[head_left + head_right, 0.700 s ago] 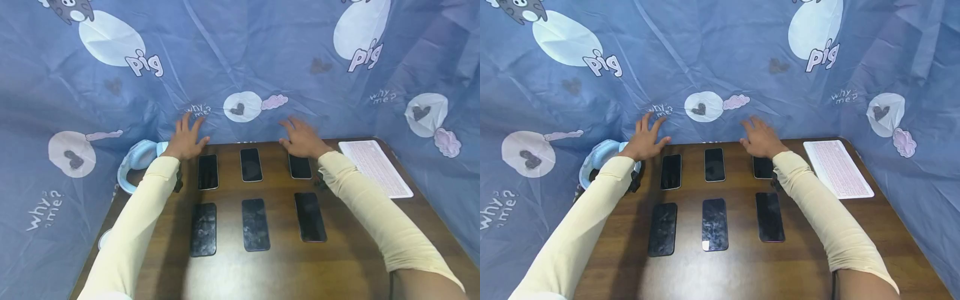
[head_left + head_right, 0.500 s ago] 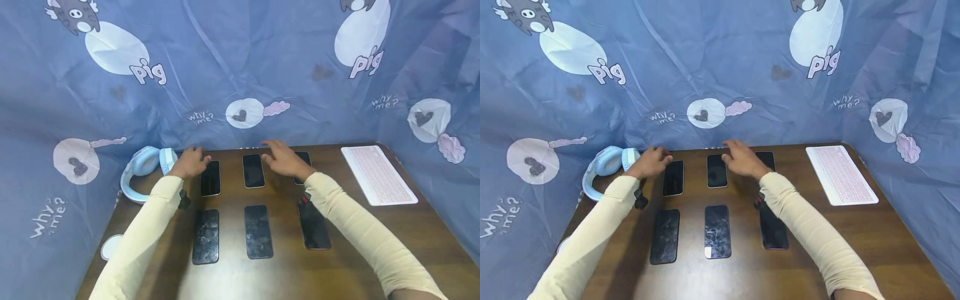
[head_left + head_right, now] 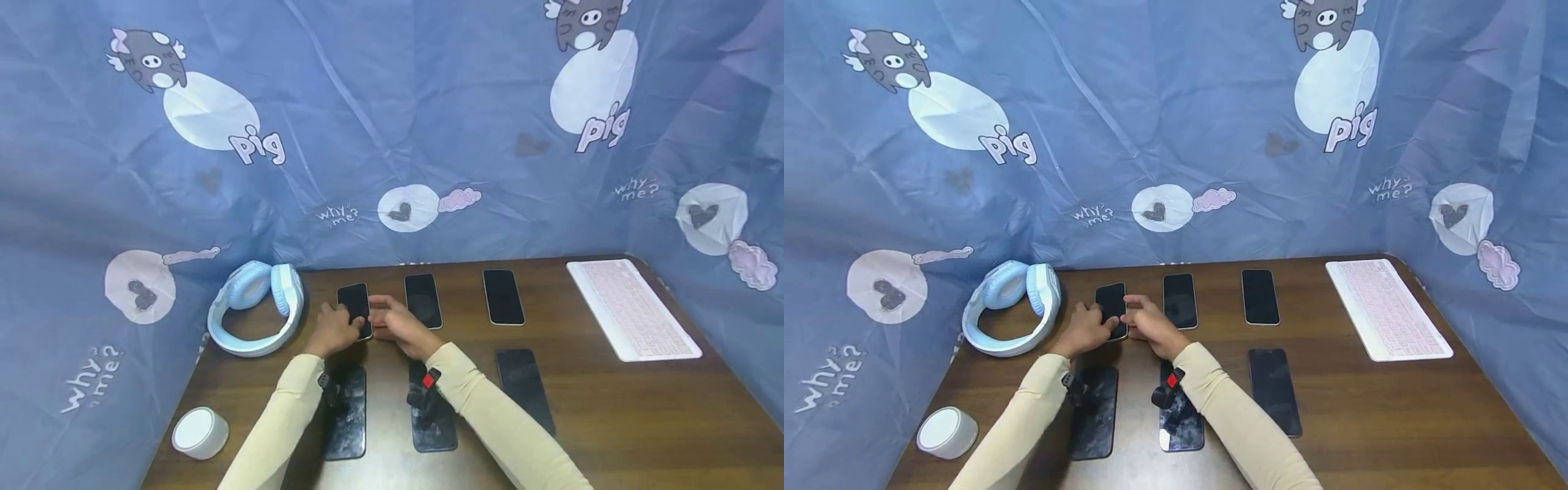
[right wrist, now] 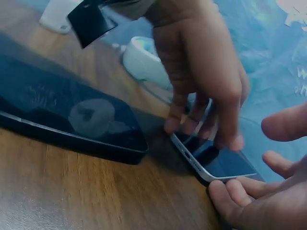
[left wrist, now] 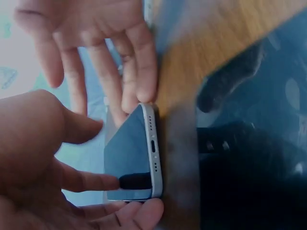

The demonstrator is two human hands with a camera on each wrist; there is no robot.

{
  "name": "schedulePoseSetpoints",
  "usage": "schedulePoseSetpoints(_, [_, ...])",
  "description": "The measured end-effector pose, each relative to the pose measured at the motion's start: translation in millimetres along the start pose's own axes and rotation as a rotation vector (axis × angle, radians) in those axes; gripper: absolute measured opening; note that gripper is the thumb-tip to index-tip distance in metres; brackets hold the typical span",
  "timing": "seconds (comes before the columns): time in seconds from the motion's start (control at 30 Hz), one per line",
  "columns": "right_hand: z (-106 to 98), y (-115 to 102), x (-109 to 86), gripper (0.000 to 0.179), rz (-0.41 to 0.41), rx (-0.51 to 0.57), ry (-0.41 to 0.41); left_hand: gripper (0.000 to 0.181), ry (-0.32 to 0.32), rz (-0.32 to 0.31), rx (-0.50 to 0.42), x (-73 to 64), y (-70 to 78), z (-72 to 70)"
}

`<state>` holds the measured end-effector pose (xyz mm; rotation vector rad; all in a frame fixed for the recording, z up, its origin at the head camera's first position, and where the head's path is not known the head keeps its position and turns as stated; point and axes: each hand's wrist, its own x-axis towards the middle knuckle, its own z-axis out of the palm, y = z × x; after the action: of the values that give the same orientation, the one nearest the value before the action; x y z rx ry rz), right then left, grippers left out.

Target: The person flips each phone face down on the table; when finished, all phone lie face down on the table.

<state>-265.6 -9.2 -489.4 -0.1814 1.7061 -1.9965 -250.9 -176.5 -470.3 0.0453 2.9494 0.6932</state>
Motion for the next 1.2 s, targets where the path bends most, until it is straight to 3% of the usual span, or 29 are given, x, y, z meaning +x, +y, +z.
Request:
schedulePoseSetpoints(0.1, [-1.5, -1.2, -2.4, 0.054, 0.001, 0.078, 0.020, 0.064, -0.009, -0.002, -0.047, -2.0, 1.5, -0.4])
schedulePoseSetpoints(0.27, [3.1, -10.4, -6.5, 0.052, -0.062, 0.152, -0.028, 0.071, -0.020, 0.038, -0.135, -2.5, 2.8, -9.1])
schedulePoseSetpoints(0.4, [12.9, -16.8, -6.5, 0.053, -0.105, 0.157, -0.074, 0.063, -0.034, 0.032, -0.263, 0.1, 2.5, -13.2])
schedulePoseSetpoints(0.47, [16.5, -15.4, -5.1, 0.051, -0.101, 0.059, -0.025, 0.053, -0.013, 0.029, -0.273, 2.4, 0.5, -11.2])
schedulePoseSetpoints(0.6, [15.5, -5.5, -0.2, 0.045, -0.078, -0.238, 0.153, 0.045, 0.010, 0.025, -0.285, 5.6, -6.0, -5.0])
schedulePoseSetpoints(0.7, [13.9, -2.9, 4.7, 0.043, -0.089, -0.382, 0.201, 0.042, -0.007, 0.007, -0.334, 5.9, -9.6, -3.6])
schedulePoseSetpoints(0.93, [24.8, 1.1, 4.4, 0.034, -0.155, -0.666, 0.250, 0.032, 0.011, 0.020, -0.218, 0.1, -9.9, -5.5])
schedulePoseSetpoints(1.07, [30.5, 4.7, 6.1, 0.034, -0.212, -0.655, 0.228, 0.023, 0.065, 0.043, -0.072, -1.5, -12.5, -6.3])
schedulePoseSetpoints(1.2, [34.6, 8.3, 7.8, 0.035, -0.232, -0.581, 0.214, 0.027, 0.103, 0.079, 0.098, -3.2, -17.9, -5.1])
